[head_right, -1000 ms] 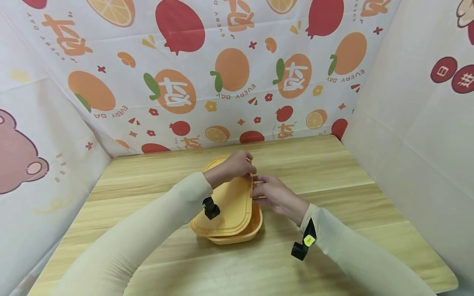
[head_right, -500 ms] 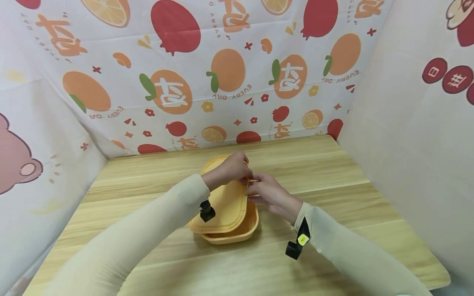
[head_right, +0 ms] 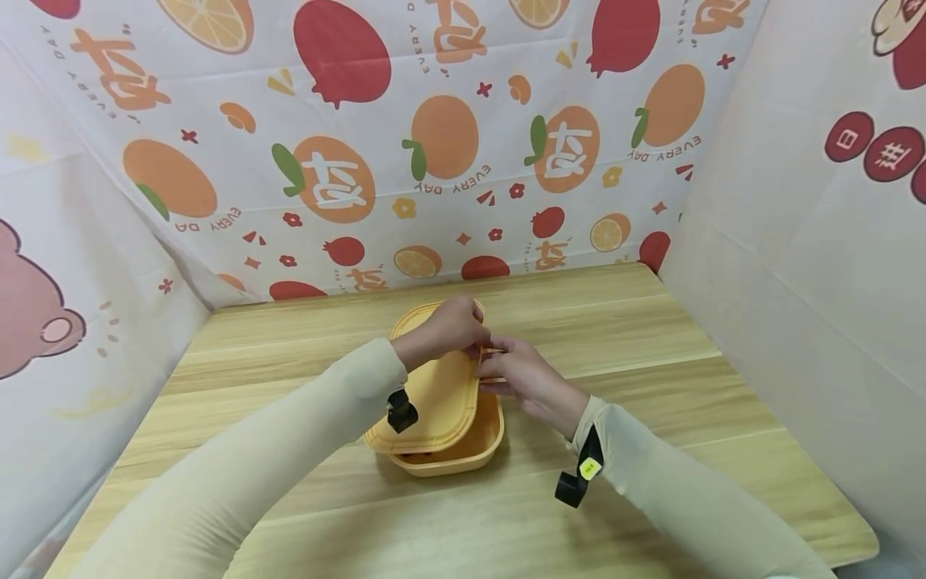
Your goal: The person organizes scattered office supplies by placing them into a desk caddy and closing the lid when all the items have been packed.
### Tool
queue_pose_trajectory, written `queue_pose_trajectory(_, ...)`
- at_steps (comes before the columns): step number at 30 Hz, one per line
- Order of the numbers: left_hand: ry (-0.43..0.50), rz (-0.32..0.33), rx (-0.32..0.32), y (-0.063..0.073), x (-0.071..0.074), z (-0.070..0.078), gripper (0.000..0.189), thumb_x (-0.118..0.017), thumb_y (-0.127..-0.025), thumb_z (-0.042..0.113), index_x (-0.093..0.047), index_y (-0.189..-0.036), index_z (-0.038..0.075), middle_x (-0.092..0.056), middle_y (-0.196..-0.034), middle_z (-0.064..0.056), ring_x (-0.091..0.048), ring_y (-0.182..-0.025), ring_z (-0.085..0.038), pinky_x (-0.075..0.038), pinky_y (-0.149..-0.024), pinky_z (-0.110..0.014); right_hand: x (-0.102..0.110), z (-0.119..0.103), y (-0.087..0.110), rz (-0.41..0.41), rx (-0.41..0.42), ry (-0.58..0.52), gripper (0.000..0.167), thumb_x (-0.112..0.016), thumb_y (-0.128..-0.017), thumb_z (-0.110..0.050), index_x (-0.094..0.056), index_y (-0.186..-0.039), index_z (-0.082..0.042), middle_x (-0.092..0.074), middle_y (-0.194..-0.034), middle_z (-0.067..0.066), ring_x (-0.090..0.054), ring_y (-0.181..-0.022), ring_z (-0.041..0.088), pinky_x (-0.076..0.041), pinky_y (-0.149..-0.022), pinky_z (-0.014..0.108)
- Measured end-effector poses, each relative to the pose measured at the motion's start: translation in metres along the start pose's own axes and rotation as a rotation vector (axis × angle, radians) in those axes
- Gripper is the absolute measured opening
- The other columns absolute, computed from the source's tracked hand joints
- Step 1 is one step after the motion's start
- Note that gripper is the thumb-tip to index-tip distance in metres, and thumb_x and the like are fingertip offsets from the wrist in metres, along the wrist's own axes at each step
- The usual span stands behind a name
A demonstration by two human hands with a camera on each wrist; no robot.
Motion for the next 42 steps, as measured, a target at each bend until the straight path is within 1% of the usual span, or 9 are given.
queue_pose_trajectory(4, 0.007, 0.008, -0.006, 0.0, 0.001, 0.0, 0.041, -0.067, -0.089, 0.007, -0.051, -0.051, 0.01, -0.055, -0.049, -0.002, -0.055, -0.047, -0.016, -0.036, -0.043, -0.021, 0.001, 0.0, 0.001, 0.0, 0.002, -0.003, 0.061, -0.059, -0.092, -0.001, -0.041, -0.149, 0.003, -0.055, -0.137, 0.018, -0.065, -0.095, 0.013, -0.057, -0.082, 0.029)
queue_pose_trajectory(9, 0.024, 0.013, -0.001, 0.002, 0.006, 0.001, 0.041, -0.066, -0.09, 0.009, -0.051, -0.052, 0.01, -0.058, -0.052, -0.003, -0.061, -0.051, -0.016, -0.038, -0.045, -0.02, 0.0, -0.003, 0.004, -0.001, 0.004, -0.011, 0.062, -0.061, -0.094, -0.007, -0.038, -0.152, 0.001, -0.055, -0.137, 0.016, -0.065, -0.1, 0.014, -0.057, -0.085, 0.031)
queue_pose_trajectory(12, 0.062, 0.018, 0.008, 0.005, 0.012, 0.002, 0.043, -0.066, -0.091, 0.008, -0.047, -0.052, 0.011, -0.052, -0.049, 0.0, -0.059, -0.05, -0.016, -0.035, -0.044, -0.021, -0.001, -0.005, 0.006, -0.012, 0.012, -0.018, 0.061, -0.061, -0.098, -0.015, -0.038, -0.153, -0.004, -0.059, -0.134, 0.012, -0.065, -0.102, 0.015, -0.057, -0.086, 0.031)
queue_pose_trajectory(17, 0.238, 0.038, -0.022, 0.015, 0.028, 0.004, 0.049, -0.064, -0.09, 0.002, -0.037, -0.05, 0.012, -0.035, -0.045, 0.003, -0.059, -0.046, -0.015, -0.045, -0.046, -0.022, -0.005, -0.01, 0.014, -0.02, 0.029, -0.055, 0.051, -0.052, -0.105, -0.031, -0.043, -0.148, -0.006, -0.06, -0.12, 0.006, -0.062, -0.102, 0.016, -0.058, -0.085, 0.032)
queue_pose_trajectory(21, 0.378, 0.049, -0.063, 0.023, 0.043, 0.005, 0.047, -0.061, -0.09, -0.002, -0.036, -0.053, 0.012, -0.035, -0.047, 0.004, -0.059, -0.045, -0.014, -0.057, -0.055, -0.027, -0.004, -0.011, 0.02, -0.027, 0.046, -0.091, 0.051, -0.05, -0.106, -0.037, -0.043, -0.144, -0.004, -0.057, -0.117, 0.007, -0.061, -0.1, 0.018, -0.059, -0.089, 0.037)
queue_pose_trajectory(25, 0.508, 0.059, -0.067, 0.032, 0.061, 0.005, 0.032, -0.061, -0.09, -0.003, -0.043, -0.065, 0.007, -0.046, -0.06, -0.001, -0.06, -0.05, -0.016, -0.06, -0.06, -0.033, -0.001, -0.01, 0.022, -0.031, 0.063, -0.118, 0.051, -0.047, -0.107, -0.037, -0.041, -0.145, -0.003, -0.056, -0.12, 0.011, -0.062, -0.101, 0.02, -0.058, -0.091, 0.04)
queue_pose_trajectory(29, 0.631, 0.05, -0.053, 0.042, 0.076, 0.002, 0.008, -0.06, -0.092, -0.001, -0.053, -0.094, 0.0, -0.056, -0.083, -0.009, -0.062, -0.058, -0.018, -0.062, -0.065, -0.035, 0.003, -0.008, 0.022, -0.037, 0.07, -0.133, 0.051, -0.042, -0.109, -0.034, -0.038, -0.149, -0.003, -0.056, -0.121, 0.011, -0.062, -0.102, 0.019, -0.058, -0.091, 0.039)
queue_pose_trajectory(33, 0.733, 0.045, -0.079, 0.054, 0.086, 0.0, 0.025, -0.06, -0.093, 0.001, -0.052, -0.117, -0.004, -0.058, -0.096, -0.013, -0.063, -0.065, -0.019, -0.062, -0.067, -0.034, 0.006, -0.005, 0.021, -0.036, 0.065, -0.14, 0.056, -0.04, -0.11, -0.034, -0.033, -0.154, -0.001, -0.055, -0.124, 0.012, -0.062, -0.103, 0.019, -0.058, -0.092, 0.04)
queue_pose_trajectory(42, 0.876, 0.046, -0.219, 0.091, 0.098, 0.0, 0.031, -0.062, -0.096, 0.003, -0.052, -0.125, -0.005, -0.059, -0.098, -0.01, -0.062, -0.072, -0.02, -0.061, -0.07, -0.034, 0.007, 0.016, 0.011, -0.087, 0.031, -0.171, 0.062, -0.036, -0.11, -0.038, -0.025, -0.155, 0.003, -0.053, -0.131, 0.019, -0.062, -0.113, 0.029, -0.053, -0.101, 0.043)
Point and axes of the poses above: each hand's wrist, its own y-axis away from the middle knuckle, its own x-axis out of the back of the hand, z = x × y, the point moved 6 cm from there along -y, towards the middle knuckle
